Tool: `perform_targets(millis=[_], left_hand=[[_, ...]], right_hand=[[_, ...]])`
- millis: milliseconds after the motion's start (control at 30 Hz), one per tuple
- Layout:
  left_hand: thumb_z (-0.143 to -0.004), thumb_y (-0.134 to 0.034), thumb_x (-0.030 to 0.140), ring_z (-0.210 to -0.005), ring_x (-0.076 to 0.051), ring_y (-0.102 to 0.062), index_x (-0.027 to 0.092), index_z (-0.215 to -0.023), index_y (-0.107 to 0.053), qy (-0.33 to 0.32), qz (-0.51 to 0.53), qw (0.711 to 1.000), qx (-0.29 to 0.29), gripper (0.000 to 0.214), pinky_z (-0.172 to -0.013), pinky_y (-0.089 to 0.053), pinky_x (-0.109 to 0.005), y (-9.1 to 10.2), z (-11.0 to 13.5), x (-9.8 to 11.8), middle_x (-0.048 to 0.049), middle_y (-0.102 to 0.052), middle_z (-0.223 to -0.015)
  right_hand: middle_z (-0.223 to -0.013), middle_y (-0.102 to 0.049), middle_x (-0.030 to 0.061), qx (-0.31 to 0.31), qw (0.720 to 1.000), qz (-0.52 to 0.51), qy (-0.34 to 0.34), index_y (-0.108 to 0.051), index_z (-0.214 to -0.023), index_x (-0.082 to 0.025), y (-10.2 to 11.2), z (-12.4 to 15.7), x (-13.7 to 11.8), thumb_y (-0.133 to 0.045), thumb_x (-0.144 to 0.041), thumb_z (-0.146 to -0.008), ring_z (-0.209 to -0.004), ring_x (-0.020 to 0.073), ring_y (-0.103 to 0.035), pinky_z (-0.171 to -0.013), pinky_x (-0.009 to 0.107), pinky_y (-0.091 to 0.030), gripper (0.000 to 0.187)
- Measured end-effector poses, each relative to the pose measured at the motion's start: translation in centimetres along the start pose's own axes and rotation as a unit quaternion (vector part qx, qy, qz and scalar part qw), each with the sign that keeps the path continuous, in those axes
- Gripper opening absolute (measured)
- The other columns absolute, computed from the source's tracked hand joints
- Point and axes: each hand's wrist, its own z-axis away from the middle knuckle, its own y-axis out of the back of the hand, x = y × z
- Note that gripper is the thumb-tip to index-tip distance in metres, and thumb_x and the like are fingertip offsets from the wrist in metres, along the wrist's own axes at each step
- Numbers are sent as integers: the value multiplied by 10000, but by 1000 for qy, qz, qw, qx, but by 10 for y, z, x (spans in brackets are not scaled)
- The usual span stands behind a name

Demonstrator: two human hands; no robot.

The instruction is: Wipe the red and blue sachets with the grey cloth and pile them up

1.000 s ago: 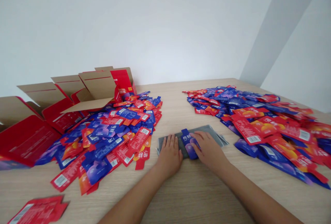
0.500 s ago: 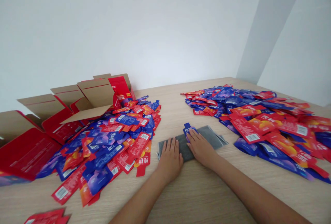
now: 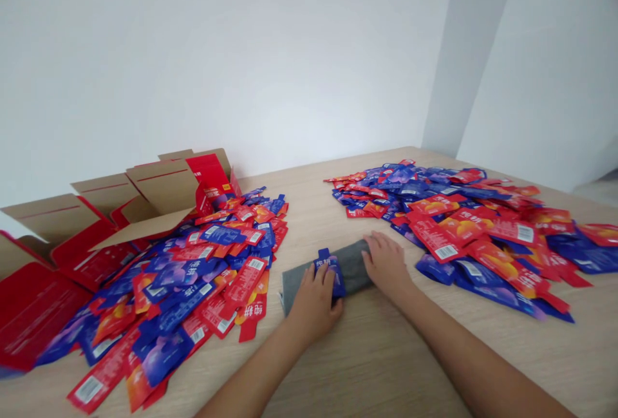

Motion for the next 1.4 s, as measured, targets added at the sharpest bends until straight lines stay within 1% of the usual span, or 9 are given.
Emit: perform_targets(millis=[233,533,633,767,900,967,1067,1267,1400], left_hand=[[-694,-501,121,-1252,-268,-371,125,-1215,-429,-43,36,998,31,526,-1069,-281,-456,-6,7,-9,-128,-461,-1310],[-854,-454,209,-1179,-208,-480,212,-1187,-510,-37,320,942,98,337,-1034,-346,-447,-2,12,-33,-70,-554,-1237],[-845,-496,312,-932,-209,-618,175,-1044,-584,138,484,834,225,257,-806,-534,-402,8,6,-47,-73,-645,-1006],[-795,-582,258,-640,-135,-622,144,-882,-574,324,617,606,384,144,-555,-574,-295,41,5,-84,-13,-620,-750],[-856,-508,175,-743,-97,-638,146,-855,-562,287,689,429,508,62,-657,-566,-214,83,15,-119,-21,-636,-825],[-909,-427,226,-852,-120,-644,128,-904,-543,241,733,391,501,152,-721,-558,-218,88,16,-122,-68,-643,-893],[-927,-365,320,-904,-199,-652,75,-966,-508,251,768,470,355,286,-756,-557,-306,62,12,-102,-177,-645,-932],[-856,-438,223,-1166,-234,-506,139,-1161,-510,35,350,930,105,324,-1025,-354,-458,-11,5,-38,-144,-574,-1210],[-897,-332,212,-1315,-238,-302,73,-1295,-411,-27,35,998,37,429,-1077,-273,-444,-19,6,-27,-161,-384,-1390]], right_hand=[[-1337,-328,346,59,975,67,-202,-369,-1312,30,17,-16,61,-365,-249,-807,-1245,480,-252,-870,664,-250,577],[-1096,-596,266,26,995,29,-92,-490,-1230,-25,28,-19,58,-322,-76,-797,-1027,344,-555,-808,493,-427,468],[-1172,-580,200,49,997,-15,-60,-394,-1317,-75,39,-23,47,-290,-120,-853,-1030,261,-570,-837,405,-445,477],[-930,-676,118,26,981,-175,-73,-353,-1342,-133,43,-19,19,-355,-307,-887,-794,239,-647,-717,364,-488,487],[-1032,-657,108,-77,942,-310,-101,-323,-1352,-174,30,-5,-13,-461,-343,-828,-851,226,-645,-786,364,-479,568],[-1168,-597,124,-110,929,-339,-102,-312,-1356,-175,21,4,-26,-497,-340,-796,-989,230,-604,-860,374,-451,612],[-1272,-522,131,-147,917,-359,-94,-297,-1364,-171,9,16,-41,-513,-353,-783,-1111,224,-535,-931,375,-406,646],[-1308,-475,162,-99,975,-196,45,-297,-1372,-125,-8,29,-45,-450,-267,-817,-1178,260,-461,-977,430,-363,594],[-1344,-437,199,-118,978,-60,161,-473,-1267,-65,-13,43,-48,-360,-269,-862,-1286,297,-320,-1022,460,-306,467]])
